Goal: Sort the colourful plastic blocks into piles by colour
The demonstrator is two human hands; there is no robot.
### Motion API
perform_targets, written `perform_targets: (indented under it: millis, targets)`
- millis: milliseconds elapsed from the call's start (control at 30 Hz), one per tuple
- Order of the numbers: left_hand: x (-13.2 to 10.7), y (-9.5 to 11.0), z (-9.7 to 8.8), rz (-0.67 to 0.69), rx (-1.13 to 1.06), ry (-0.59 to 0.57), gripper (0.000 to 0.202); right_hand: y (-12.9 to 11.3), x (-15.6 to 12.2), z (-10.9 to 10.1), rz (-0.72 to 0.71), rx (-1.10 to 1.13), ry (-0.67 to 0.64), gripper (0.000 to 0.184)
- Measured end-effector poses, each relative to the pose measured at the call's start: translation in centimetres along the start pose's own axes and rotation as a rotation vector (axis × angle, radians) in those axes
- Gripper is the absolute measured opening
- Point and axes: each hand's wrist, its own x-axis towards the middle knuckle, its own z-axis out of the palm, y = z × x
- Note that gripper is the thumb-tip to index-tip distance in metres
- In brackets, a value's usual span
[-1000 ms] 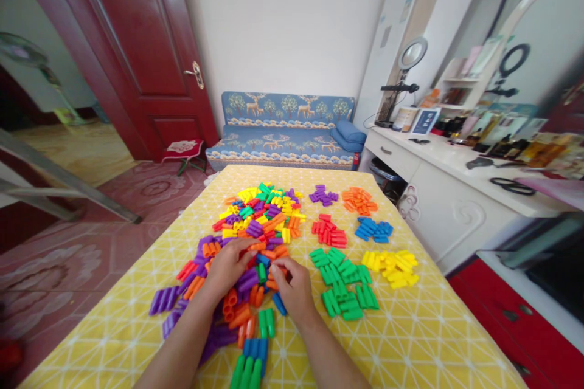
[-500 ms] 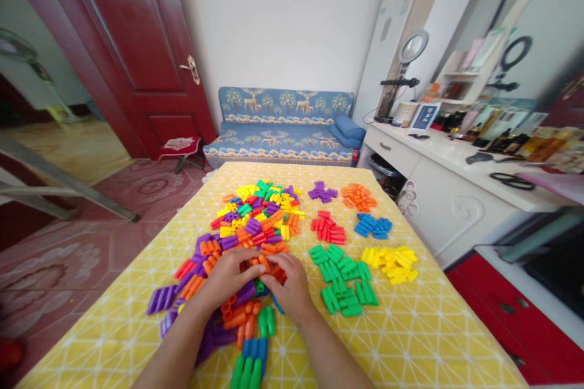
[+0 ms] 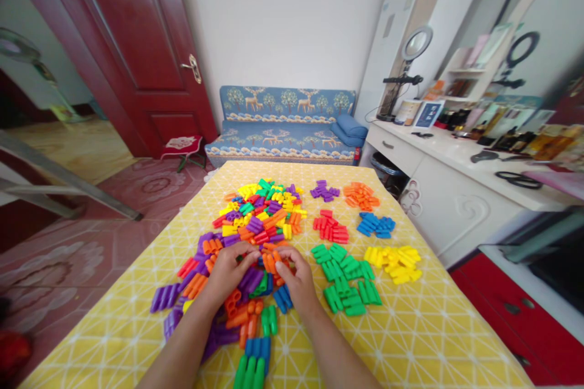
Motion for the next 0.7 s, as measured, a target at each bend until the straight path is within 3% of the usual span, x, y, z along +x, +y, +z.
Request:
perform_targets:
  millis: [100, 267, 367, 467, 567, 700]
  targets:
    - [0.1, -0.3, -0.1, 0.024, 0.053, 0.033, 0.021, -0.2, -0.2, -0.2, -0.009, -0.038, 0.042, 0.021]
    - [0.0, -0.4, 0.1, -0.001, 0.164, -0.019, 0.018, -0.8, -0.9, -0.6, -0.104, -0.255, 0.129, 0.02]
    - [0.0, -0.5, 0.1, -0.007, 0.179, -0.029, 0.019, -1.4, -0.1, -2.0, -0.119, -0.296, 0.231, 0.021]
    - [0.1, -0.5, 0.2, -0.012, 0.176, -0.028, 0.019, -1.7, 2.8, -5.3, -0.073, -0.222, 0.355, 0.03]
    - [0.1, -0.5, 0.3, -0.024, 0.181, -0.015, 0.019, -1.3, 7.5, -10.4, -0.059, -0.195, 0.467, 0.035]
    - [0.1, -0.6, 0.4, -0.028, 0.188, -0.015, 0.018, 0.5, 13.7, -17.7, 0.016, -0.46, 0.633, 0.026]
